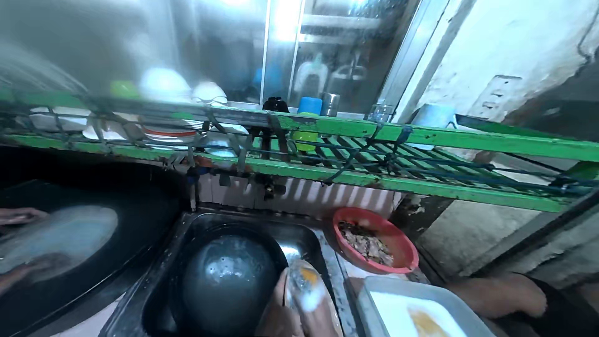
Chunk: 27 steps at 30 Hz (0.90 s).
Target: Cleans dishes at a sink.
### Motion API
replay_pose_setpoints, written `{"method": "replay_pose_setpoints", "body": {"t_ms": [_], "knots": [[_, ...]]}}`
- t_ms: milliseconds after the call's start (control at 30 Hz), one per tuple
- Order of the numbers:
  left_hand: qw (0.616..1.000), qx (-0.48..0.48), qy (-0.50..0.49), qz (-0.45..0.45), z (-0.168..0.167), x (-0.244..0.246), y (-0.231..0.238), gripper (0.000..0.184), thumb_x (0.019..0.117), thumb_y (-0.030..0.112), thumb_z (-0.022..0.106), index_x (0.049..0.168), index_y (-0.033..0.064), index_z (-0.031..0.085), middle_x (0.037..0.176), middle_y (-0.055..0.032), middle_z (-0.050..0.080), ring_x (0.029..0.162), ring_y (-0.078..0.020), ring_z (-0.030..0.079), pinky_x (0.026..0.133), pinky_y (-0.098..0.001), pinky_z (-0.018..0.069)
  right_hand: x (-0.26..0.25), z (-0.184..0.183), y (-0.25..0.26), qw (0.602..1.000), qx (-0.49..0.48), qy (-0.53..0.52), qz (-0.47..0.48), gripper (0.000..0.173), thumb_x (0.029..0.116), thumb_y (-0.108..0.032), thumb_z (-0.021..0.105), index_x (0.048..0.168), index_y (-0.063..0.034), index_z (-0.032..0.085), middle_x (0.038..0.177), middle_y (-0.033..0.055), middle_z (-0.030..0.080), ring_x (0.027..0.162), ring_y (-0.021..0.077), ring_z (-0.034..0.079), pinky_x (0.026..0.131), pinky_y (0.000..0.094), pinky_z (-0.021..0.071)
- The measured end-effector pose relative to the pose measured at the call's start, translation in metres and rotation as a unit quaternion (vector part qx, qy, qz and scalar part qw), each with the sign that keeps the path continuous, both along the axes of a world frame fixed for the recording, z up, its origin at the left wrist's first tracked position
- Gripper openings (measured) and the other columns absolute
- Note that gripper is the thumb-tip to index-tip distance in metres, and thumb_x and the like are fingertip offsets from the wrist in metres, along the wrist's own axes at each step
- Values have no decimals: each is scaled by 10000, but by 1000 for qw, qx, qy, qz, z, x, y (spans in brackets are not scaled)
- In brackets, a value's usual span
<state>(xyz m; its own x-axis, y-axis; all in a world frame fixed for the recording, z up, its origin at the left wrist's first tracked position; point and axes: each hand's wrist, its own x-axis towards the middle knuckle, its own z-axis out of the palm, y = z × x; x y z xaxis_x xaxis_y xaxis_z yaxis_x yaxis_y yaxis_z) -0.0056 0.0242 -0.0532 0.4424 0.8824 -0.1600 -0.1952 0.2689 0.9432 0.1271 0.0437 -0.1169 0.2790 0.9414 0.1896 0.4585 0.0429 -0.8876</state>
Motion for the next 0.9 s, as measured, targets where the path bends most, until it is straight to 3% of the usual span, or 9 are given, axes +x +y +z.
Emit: {"method": "replay_pose_setpoints", "body": {"t_ms": [100, 167, 233, 300, 400, 533, 633, 800, 900], "knots": [[999, 1, -29, 27, 4, 3, -9, 1069, 689, 98, 626, 1622, 22, 112, 1506, -224, 449, 1253, -214, 566, 998, -393, 508, 22, 10, 17, 995, -64, -43, -71, 545, 997, -310, 603, 1357, 97, 553, 1346, 279, 600, 1288, 365, 571, 1124, 490, 441], [998, 8, -9, 66, 6, 10, -5, 856, 835, 6, 549, 1618, 49, 206, 1536, -192, 447, 1298, -207, 557, 1049, -391, 496, 12, 15, 16, 995, -63, -17, -73, 581, 1005, -281, 619, 1421, 107, 496, 1426, 303, 537, 1374, 385, 498, 1180, 487, 380], [990, 41, 16, 132, 9, 12, 2, 630, 999, 78, 488, 1595, 39, 288, 1563, -171, 434, 1358, -178, 514, 1115, -357, 443, -23, 25, -2, 998, -27, 49, -24, 584, 950, -192, 647, 1389, 155, 479, 1366, 324, 555, 1308, 358, 540, 1142, 449, 421], [975, 75, 15, 210, 14, -2, 20, 545, 1066, 197, 408, 1582, 41, 326, 1585, -164, 409, 1389, -178, 481, 1133, -357, 419, -53, 28, -11, 999, 29, -35, 24, 472, 927, -214, 676, 1224, 148, 616, 1178, 289, 676, 1149, 350, 657, 1040, 472, 510], [958, 86, -21, 274, 25, -38, 43, 515, 1076, 245, 381, 1558, 64, 400, 1587, -122, 427, 1399, -168, 485, 1130, -357, 439, -33, 16, -11, 971, 89, -206, 79, 396, 914, -233, 712, 1206, 35, 701, 1193, 212, 715, 1157, 363, 674, 1042, 532, 512], [979, 8, -42, 201, 24, -43, 28, 511, 1083, 228, 386, 1576, 96, 363, 1497, -113, 526, 1280, -172, 584, 1034, -373, 517, 18, 6, 24, 942, 19, -333, -40, 421, 958, -326, 649, 1221, -1, 699, 1205, 250, 692, 1156, 456, 646, 971, 634, 505], [989, 19, -41, 143, 6, -17, 12, 583, 1071, 275, 398, 1588, 29, 288, 1491, -165, 509, 1283, -180, 571, 1058, -362, 495, -1, 20, 34, 959, 13, -273, -82, 476, 990, -313, 624, 1277, 66, 650, 1276, 302, 646, 1227, 476, 606, 1057, 602, 469], [967, 48, 2, 250, 2, -19, 34, 548, 1077, 249, 396, 1580, 37, 336, 1586, -146, 417, 1395, -175, 475, 1125, -360, 421, -59, 18, -7, 980, 40, -179, 81, 423, 923, -226, 677, 1184, 108, 670, 1154, 298, 694, 1131, 434, 667, 1014, 565, 513], [940, 123, 76, 310, -14, -51, 66, 495, 1085, 209, 417, 1542, 19, 414, 1589, -169, 414, 1437, -187, 448, 1172, -349, 392, -42, 11, -13, 951, -95, -212, 204, 384, 973, -257, 657, 1240, 19, 690, 1200, 233, 704, 1180, 370, 660, 1067, 523, 496]]}}
